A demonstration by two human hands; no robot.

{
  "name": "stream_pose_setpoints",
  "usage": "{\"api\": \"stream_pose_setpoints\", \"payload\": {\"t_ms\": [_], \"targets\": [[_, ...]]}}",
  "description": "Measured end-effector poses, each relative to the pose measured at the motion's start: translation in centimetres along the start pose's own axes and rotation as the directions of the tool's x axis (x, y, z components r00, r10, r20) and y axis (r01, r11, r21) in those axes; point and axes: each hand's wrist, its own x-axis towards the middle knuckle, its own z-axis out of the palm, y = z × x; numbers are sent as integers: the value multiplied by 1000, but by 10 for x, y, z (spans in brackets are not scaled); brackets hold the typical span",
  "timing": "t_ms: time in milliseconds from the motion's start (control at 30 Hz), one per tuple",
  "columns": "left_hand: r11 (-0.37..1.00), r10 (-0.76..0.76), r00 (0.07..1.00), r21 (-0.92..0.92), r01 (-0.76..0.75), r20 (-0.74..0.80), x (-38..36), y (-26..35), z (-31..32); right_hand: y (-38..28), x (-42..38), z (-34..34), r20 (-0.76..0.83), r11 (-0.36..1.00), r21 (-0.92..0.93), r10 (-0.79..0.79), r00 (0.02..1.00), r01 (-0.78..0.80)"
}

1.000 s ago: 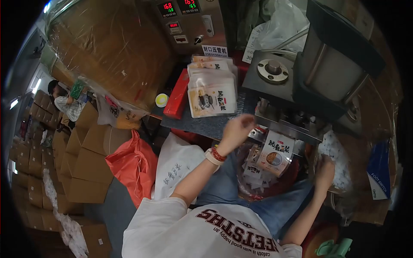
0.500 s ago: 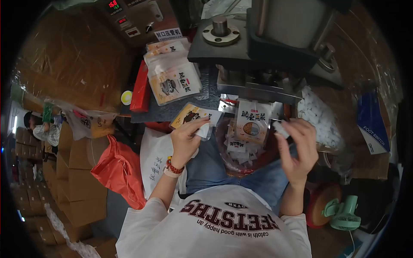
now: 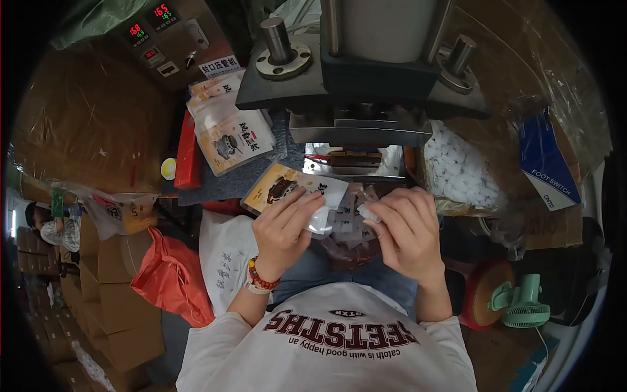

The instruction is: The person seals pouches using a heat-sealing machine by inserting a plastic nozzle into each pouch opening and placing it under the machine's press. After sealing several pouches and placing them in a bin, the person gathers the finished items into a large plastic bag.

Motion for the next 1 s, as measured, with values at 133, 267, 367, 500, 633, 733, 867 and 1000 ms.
{"api": "stream_pose_setpoints", "payload": {"t_ms": [133,267,367,500,633,733,867,1000], "targets": [[999,48,999,4,-48,7,4,5,0,2,0,12,37,999,-12,-46,998,46],[951,25,996,-310,4,88,5,11,0,6,2,5,48,974,226,-17,999,6],[674,-161,887,-609,419,432,-1,10,18,19,-7,8,129,925,371,37,991,-83],[80,-257,551,-551,831,794,-13,-7,82,38,-21,4,80,871,235,424,902,-431],[-167,-316,567,-633,756,761,22,-16,91,55,-25,-35,-90,818,194,565,820,-542],[-262,-322,519,-601,755,792,45,-31,101,84,-39,-28,-165,778,-83,606,778,-623],[-302,-333,547,-636,710,768,46,-36,113,109,-67,1,-118,646,-499,610,784,-578],[-313,-282,546,-614,725,789,47,-37,110,117,-66,-10,36,744,-413,589,807,-524]]}}
